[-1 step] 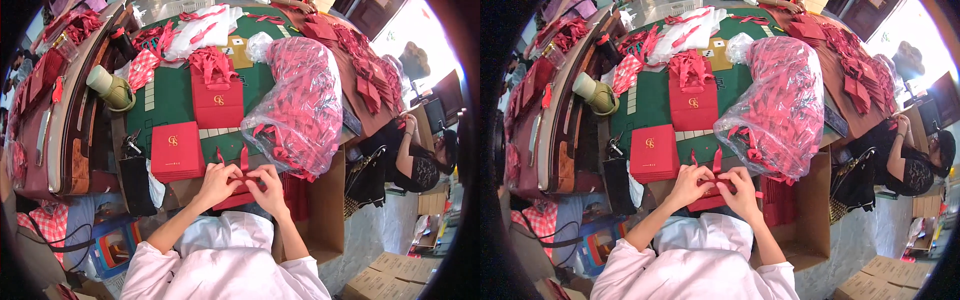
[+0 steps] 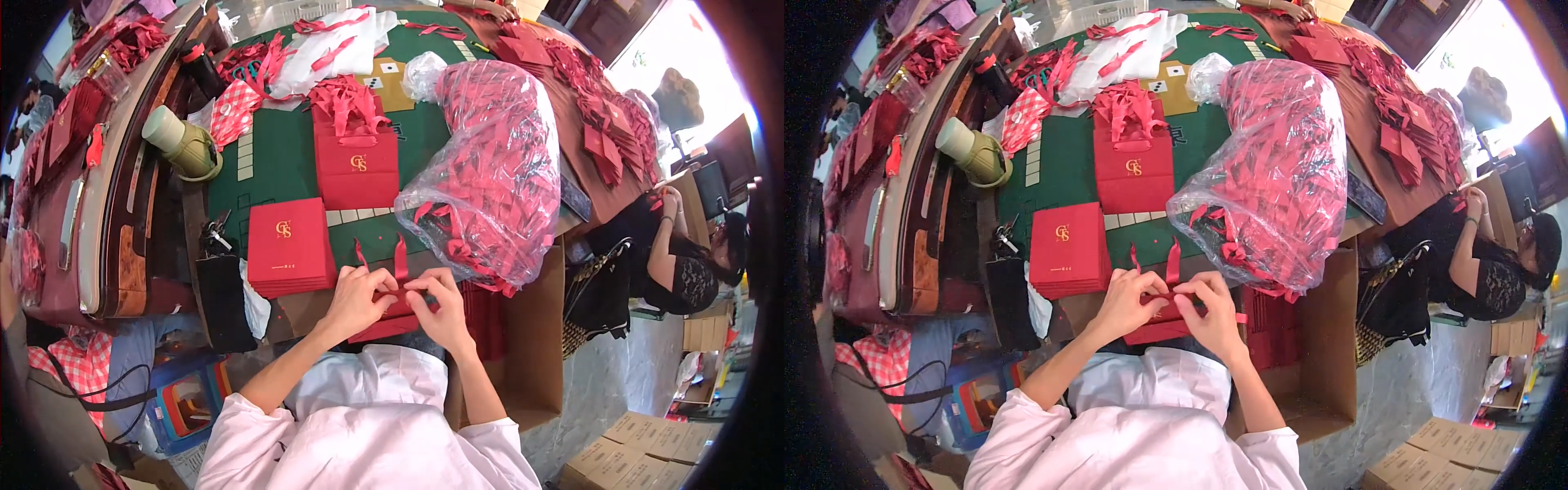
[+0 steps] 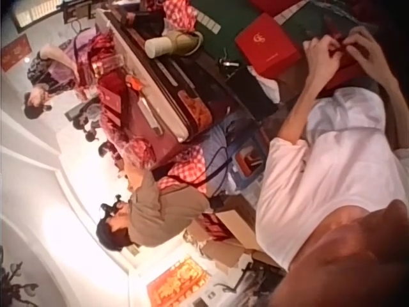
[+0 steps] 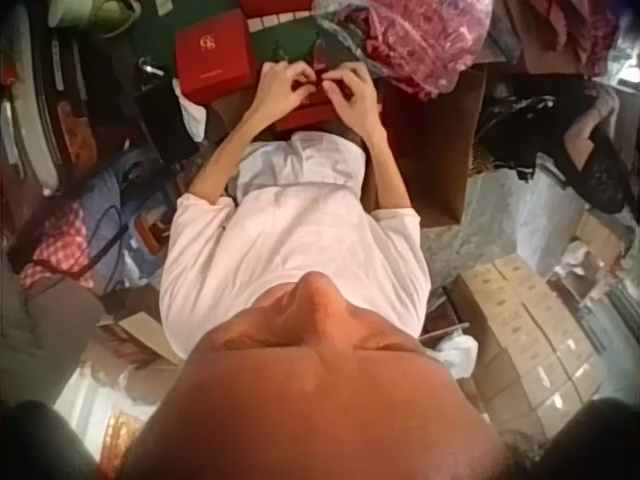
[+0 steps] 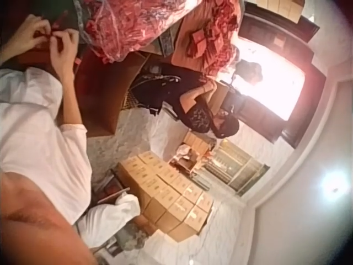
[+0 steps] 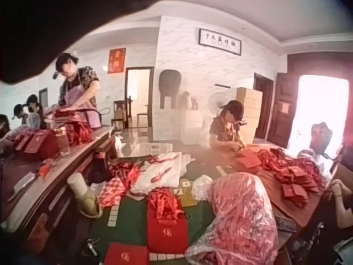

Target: The person attaches ribbon handles to small gift bags by hand, opens a plastic bag of ribbons to retrieve additional ribbons, and attaches ribbon handles to more bags.

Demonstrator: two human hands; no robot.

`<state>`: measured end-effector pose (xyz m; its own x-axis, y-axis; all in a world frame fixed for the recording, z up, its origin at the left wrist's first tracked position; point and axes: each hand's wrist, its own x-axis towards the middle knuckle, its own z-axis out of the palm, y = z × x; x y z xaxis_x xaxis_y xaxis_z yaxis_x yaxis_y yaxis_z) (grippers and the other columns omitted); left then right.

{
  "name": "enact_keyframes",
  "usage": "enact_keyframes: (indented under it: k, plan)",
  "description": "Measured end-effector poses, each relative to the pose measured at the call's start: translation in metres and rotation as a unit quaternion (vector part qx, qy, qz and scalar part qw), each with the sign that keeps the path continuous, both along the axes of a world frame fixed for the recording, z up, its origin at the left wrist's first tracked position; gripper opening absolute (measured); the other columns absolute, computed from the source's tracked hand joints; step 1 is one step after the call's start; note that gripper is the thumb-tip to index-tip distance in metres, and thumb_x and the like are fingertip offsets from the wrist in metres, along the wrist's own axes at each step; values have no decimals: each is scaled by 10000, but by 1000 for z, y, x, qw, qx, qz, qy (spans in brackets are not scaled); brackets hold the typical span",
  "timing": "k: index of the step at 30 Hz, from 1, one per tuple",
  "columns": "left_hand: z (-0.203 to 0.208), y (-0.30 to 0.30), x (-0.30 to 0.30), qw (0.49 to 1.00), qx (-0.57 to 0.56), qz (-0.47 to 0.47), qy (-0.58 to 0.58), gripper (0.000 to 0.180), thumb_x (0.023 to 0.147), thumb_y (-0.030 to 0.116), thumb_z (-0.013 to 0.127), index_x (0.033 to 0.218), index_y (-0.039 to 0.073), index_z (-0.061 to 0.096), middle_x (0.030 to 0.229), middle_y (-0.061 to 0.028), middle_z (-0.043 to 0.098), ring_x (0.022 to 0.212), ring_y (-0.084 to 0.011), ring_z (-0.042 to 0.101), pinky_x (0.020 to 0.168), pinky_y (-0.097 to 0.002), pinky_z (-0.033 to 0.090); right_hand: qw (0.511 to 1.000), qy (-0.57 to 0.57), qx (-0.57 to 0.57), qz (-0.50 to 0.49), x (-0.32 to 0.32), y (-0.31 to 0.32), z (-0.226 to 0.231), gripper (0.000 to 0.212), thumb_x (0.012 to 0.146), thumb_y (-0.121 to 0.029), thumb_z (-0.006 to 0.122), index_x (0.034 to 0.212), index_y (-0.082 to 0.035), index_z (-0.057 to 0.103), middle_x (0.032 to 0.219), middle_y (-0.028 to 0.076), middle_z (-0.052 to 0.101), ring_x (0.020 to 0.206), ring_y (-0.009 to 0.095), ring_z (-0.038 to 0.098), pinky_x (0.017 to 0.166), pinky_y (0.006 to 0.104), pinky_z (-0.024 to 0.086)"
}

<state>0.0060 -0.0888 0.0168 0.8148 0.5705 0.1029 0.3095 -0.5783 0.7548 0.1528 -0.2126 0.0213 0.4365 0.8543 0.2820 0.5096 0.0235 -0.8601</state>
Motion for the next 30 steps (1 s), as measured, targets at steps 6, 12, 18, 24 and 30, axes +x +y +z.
enact_keyframes:
  k: [6, 12, 18, 24, 30]
  plan:
    - [3, -14, 4, 994, 102, -16, -31, 95, 722, 122, 770, 787, 138, 702, 768, 3, 690, 748, -205, 552, 819, -364, 369, 996, -23, -72, 51, 22, -2, -1, 98, 835, -60, 707, 925, -24, 708, 887, 115, 602, 858, 293, 600, 779, 375, 487]
    - [8, -14, 4, 987, 143, -18, -65, 88, 712, 102, 756, 778, 145, 715, 768, 15, 660, 752, -201, 544, 816, -355, 368, 986, 42, -79, 140, 30, 2, 17, 136, 839, -11, 676, 970, -28, 710, 903, 88, 597, 827, 235, 627, 720, 337, 506]
    - [2, -18, 1, 982, 161, -65, -70, 85, 712, 125, 760, 778, 159, 719, 775, 35, 655, 772, -181, 546, 811, -353, 374, 972, -19, -160, 173, 34, 0, 14, 176, 837, -16, 654, 992, -72, 717, 911, 115, 577, 856, 300, 623, 766, 376, 509]
    - [4, -17, 2, 967, 223, -88, -80, 58, 734, 144, 742, 781, 168, 720, 792, 51, 647, 806, -169, 551, 841, -354, 376, 959, -85, -156, 222, 37, 0, 9, 201, 860, -12, 644, 1049, -71, 679, 958, 107, 518, 867, 272, 578, 757, 374, 487]
    - [2, -23, 0, 969, 220, -84, -74, 51, 746, 141, 732, 784, 157, 702, 787, 44, 645, 816, -168, 560, 848, -357, 377, 936, 15, -184, 298, 53, 7, -1, 102, 903, -105, 636, 993, -75, 675, 891, 100, 511, 872, 255, 559, 764, 349, 467]
